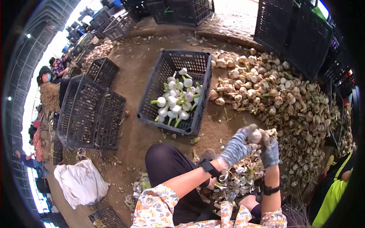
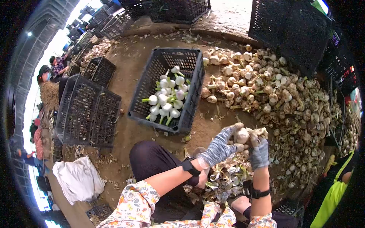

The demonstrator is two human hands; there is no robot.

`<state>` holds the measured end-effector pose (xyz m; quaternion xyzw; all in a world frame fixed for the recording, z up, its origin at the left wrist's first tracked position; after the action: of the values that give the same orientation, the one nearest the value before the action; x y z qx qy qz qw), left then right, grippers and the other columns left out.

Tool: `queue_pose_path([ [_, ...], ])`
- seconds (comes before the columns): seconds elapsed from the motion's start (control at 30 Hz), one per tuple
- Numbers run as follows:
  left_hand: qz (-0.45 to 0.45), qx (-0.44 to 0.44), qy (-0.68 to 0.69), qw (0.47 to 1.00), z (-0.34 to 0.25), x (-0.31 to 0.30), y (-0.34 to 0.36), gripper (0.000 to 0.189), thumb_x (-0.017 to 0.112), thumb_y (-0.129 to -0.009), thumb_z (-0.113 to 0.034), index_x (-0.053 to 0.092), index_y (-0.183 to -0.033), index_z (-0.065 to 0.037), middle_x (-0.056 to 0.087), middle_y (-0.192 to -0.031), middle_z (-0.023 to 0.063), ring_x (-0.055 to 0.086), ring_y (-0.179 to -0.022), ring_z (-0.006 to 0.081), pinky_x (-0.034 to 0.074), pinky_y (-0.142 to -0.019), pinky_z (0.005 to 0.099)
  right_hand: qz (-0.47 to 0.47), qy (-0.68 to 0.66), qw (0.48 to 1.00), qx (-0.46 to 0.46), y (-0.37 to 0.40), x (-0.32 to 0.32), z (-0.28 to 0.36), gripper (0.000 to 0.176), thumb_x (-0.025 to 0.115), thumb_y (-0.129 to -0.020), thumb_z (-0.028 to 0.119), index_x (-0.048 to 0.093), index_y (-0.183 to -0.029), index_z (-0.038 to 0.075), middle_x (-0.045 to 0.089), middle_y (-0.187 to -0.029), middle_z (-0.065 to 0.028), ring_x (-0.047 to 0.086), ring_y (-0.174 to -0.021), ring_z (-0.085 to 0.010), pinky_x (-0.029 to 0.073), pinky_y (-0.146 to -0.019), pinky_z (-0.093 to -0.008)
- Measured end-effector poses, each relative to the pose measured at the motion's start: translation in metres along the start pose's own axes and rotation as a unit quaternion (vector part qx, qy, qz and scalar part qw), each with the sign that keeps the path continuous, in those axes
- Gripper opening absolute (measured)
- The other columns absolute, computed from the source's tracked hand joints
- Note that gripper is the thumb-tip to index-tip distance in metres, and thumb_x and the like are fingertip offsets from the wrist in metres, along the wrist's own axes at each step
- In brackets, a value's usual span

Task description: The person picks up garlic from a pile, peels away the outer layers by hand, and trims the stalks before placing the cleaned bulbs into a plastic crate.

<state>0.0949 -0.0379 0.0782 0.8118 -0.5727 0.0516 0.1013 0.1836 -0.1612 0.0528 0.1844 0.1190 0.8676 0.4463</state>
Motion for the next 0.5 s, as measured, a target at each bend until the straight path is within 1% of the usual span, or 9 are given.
queue_pose_path([
  [0.03, 0.018, -0.039, 0.157, 0.987, -0.011, 0.01, 0.009, 0.06, 0.066, -0.074, 0.0, 0.037, -0.126, -0.003, 0.046, -0.118, 0.0094, 0.048, -0.106, 0.0169, 0.046, -0.088, 0.0278, -0.012, 0.022, 0.998, -0.057, 0.005, 0.0, 0.007, 0.041, 0.056, -0.084, 0.035, 0.057, -0.102, -0.002, 0.06, -0.088, -0.0055, 0.056, -0.077, -0.0122, 0.047, -0.067, -0.0253],
  [0.1, 0.012, 0.021, 0.038, 0.999, -0.013, 0.013, 0.012, 0.061, 0.069, -0.073, -0.005, 0.039, -0.126, -0.004, 0.048, -0.115, 0.0087, 0.048, -0.104, 0.0167, 0.043, -0.088, 0.0287, -0.038, 0.09, 0.987, -0.129, 0.016, -0.005, 0.012, 0.04, 0.055, -0.085, 0.035, 0.059, -0.1, -0.001, 0.061, -0.085, -0.0053, 0.056, -0.071, -0.0114, 0.046, -0.061, -0.0248],
  [0.2, 0.029, 0.042, -0.05, 0.997, -0.024, 0.015, 0.015, 0.064, 0.071, -0.072, -0.008, 0.038, -0.126, -0.005, 0.049, -0.114, 0.0071, 0.047, -0.104, 0.0154, 0.043, -0.087, 0.0288, -0.038, 0.083, 0.989, -0.115, 0.023, -0.015, 0.015, 0.038, 0.058, -0.083, 0.036, 0.059, -0.091, -0.001, 0.06, -0.08, -0.0041, 0.053, -0.067, -0.0094, 0.045, -0.058, -0.0238],
  [0.27, 0.055, 0.015, 0.023, 0.998, -0.023, 0.02, 0.016, 0.065, 0.07, -0.072, -0.009, 0.037, -0.127, -0.005, 0.049, -0.116, 0.0065, 0.048, -0.104, 0.0147, 0.044, -0.085, 0.0285, -0.043, 0.082, 0.986, -0.135, 0.031, -0.015, 0.021, 0.036, 0.059, -0.083, 0.034, 0.058, -0.092, -0.001, 0.059, -0.082, -0.0043, 0.054, -0.069, -0.011, 0.045, -0.06, -0.0261],
  [0.3, 0.06, 0.039, 0.03, 0.997, -0.024, 0.021, 0.017, 0.066, 0.07, -0.072, -0.008, 0.036, -0.128, -0.005, 0.05, -0.114, 0.0059, 0.049, -0.102, 0.014, 0.044, -0.083, 0.028, -0.04, 0.103, 0.983, -0.145, 0.034, -0.015, 0.025, 0.036, 0.058, -0.083, 0.033, 0.058, -0.093, -0.001, 0.059, -0.082, -0.0043, 0.054, -0.07, -0.0116, 0.046, -0.06, -0.0266],
  [0.33, 0.073, -0.001, 0.069, 0.995, -0.031, 0.022, 0.019, 0.065, 0.07, -0.072, -0.008, 0.036, -0.128, -0.004, 0.052, -0.111, 0.0065, 0.049, -0.101, 0.014, 0.044, -0.083, 0.0271, -0.037, 0.122, 0.98, -0.155, 0.035, -0.018, 0.026, 0.035, 0.058, -0.083, 0.032, 0.057, -0.095, -0.001, 0.059, -0.083, -0.0044, 0.054, -0.071, -0.0123, 0.046, -0.061, -0.0271],
  [0.4, 0.074, 0.017, 0.085, 0.993, -0.029, 0.023, 0.02, 0.063, 0.069, -0.074, -0.009, 0.036, -0.128, -0.002, 0.053, -0.109, 0.0066, 0.05, -0.099, 0.0137, 0.044, -0.082, 0.0263, -0.017, 0.122, 0.987, -0.105, 0.035, -0.029, 0.019, 0.039, 0.058, -0.083, 0.031, 0.055, -0.101, -0.003, 0.059, -0.081, -0.005, 0.056, -0.069, -0.0124, 0.046, -0.059, -0.0267],
  [0.47, 0.08, 0.03, 0.101, 0.991, -0.018, 0.025, 0.015, 0.065, 0.069, -0.075, -0.013, 0.035, -0.129, -0.002, 0.053, -0.107, 0.0064, 0.048, -0.098, 0.0125, 0.043, -0.084, 0.0259, -0.026, 0.096, 0.987, -0.128, 0.041, -0.03, 0.019, 0.039, 0.059, -0.082, 0.033, 0.056, -0.098, -0.002, 0.059, -0.077, -0.0048, 0.056, -0.067, -0.0113, 0.046, -0.057, -0.0252],
  [0.5, 0.078, 0.012, 0.098, 0.992, -0.019, 0.024, 0.016, 0.061, 0.066, -0.078, -0.016, 0.034, -0.129, -0.002, 0.054, -0.109, 0.0073, 0.049, -0.098, 0.0146, 0.043, -0.085, 0.0272, 0.019, 0.079, 0.995, -0.054, 0.048, -0.018, 0.027, 0.038, 0.061, -0.081, 0.034, 0.056, -0.094, -0.001, 0.059, -0.076, -0.0037, 0.056, -0.065, -0.0105, 0.046, -0.055, -0.0238],
])
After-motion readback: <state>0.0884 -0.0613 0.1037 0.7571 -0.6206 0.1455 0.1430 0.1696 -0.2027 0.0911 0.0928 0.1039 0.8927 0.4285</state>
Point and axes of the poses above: each hand's wrist, its own y-axis away from the middle knuckle, its own x-axis out of the palm, z = x × y, the point moved 5 cm from there along -y, towards the middle knuckle
